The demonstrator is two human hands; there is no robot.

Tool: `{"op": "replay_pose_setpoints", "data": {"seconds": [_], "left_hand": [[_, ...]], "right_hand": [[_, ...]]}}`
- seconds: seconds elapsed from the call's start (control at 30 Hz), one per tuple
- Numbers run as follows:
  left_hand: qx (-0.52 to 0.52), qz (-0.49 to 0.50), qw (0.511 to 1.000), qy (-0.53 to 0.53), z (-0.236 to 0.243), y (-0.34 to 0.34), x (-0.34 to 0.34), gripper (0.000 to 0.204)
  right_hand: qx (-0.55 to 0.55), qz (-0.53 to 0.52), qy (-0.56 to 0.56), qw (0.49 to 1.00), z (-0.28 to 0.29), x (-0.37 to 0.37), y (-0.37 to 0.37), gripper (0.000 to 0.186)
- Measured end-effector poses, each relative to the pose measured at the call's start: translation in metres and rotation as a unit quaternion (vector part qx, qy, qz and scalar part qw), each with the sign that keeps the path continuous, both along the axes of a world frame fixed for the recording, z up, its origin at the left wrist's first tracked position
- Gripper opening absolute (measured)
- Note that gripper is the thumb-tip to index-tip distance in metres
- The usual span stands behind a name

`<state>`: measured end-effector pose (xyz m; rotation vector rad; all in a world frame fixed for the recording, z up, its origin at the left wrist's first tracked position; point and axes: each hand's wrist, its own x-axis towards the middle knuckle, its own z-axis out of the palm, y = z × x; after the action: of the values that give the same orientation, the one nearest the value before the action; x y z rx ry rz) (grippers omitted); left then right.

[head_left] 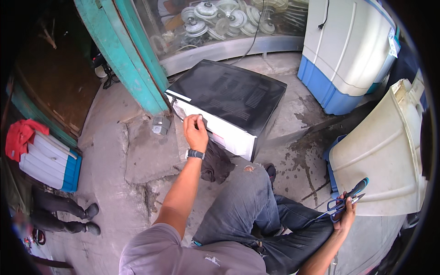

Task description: The person unscrews the back panel of a microwave using a screwdriver, removes a component from the top, and wipes the exterior with a cloth.

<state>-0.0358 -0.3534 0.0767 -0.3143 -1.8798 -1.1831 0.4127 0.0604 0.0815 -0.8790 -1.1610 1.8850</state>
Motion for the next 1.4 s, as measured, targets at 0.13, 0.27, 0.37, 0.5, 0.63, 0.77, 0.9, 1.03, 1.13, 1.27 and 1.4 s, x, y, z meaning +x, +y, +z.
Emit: {"op": "replay_pose_setpoints", "data": {"seconds": [0.13, 0.27, 0.37, 0.5, 0.63, 0.77, 0.9, 1.03, 1.13, 1.27, 1.4], "left_hand": [[-0.065, -0.113, 0.991, 0.028, 0.004, 0.055, 0.086, 0.01], [-0.097, -0.143, 0.984, 0.053, 0.001, 0.057, 0.089, 0.011], [-0.046, -0.072, 0.995, 0.044, -0.002, 0.042, 0.055, 0.007], [0.052, 0.01, 0.998, -0.045, 0.009, 0.033, 0.021, 0.008], [-0.06, -0.078, 0.994, 0.053, 0.01, 0.072, 0.076, 0.007], [-0.135, -0.17, 0.973, 0.081, 0.004, 0.087, 0.104, 0.014], [-0.206, -0.217, 0.949, 0.102, -0.016, 0.085, 0.109, 0.019], [-0.214, -0.249, 0.94, 0.093, -0.021, 0.076, 0.108, 0.016], [-0.101, -0.188, 0.974, 0.077, 0.01, 0.091, 0.118, 0.009], [-0.105, -0.201, 0.968, 0.108, 0.032, 0.106, 0.114, 0.013], [-0.124, -0.168, 0.969, 0.13, 0.024, 0.102, 0.103, 0.014]], "right_hand": [[0.009, -0.01, 0.003, 1.0, -0.001, 0.001, 0.001, 0.04], [0.006, 0.006, 0.006, 1.0, -0.002, 0.005, 0.002, 0.042], [0.011, -0.003, 0.007, 1.0, 0.0, 0.006, 0.0, 0.041], [-0.003, -0.005, 0.026, 1.0, -0.008, 0.009, 0.004, 0.041], [-0.001, 0.014, 0.035, 0.999, -0.009, 0.015, 0.011, 0.04], [0.027, 0.012, 0.005, 1.0, -0.001, 0.002, -0.004, 0.038], [0.007, 0.006, 0.012, 1.0, -0.002, 0.009, 0.001, 0.044], [0.018, -0.017, 0.022, 0.999, 0.002, 0.008, -0.006, 0.043], [0.014, -0.001, 0.026, 1.0, -0.002, 0.013, 0.001, 0.043], [0.004, 0.005, 0.023, 1.0, -0.004, 0.01, 0.002, 0.041], [0.008, -0.031, 0.022, 0.999, -0.002, 0.012, -0.004, 0.041]]}}
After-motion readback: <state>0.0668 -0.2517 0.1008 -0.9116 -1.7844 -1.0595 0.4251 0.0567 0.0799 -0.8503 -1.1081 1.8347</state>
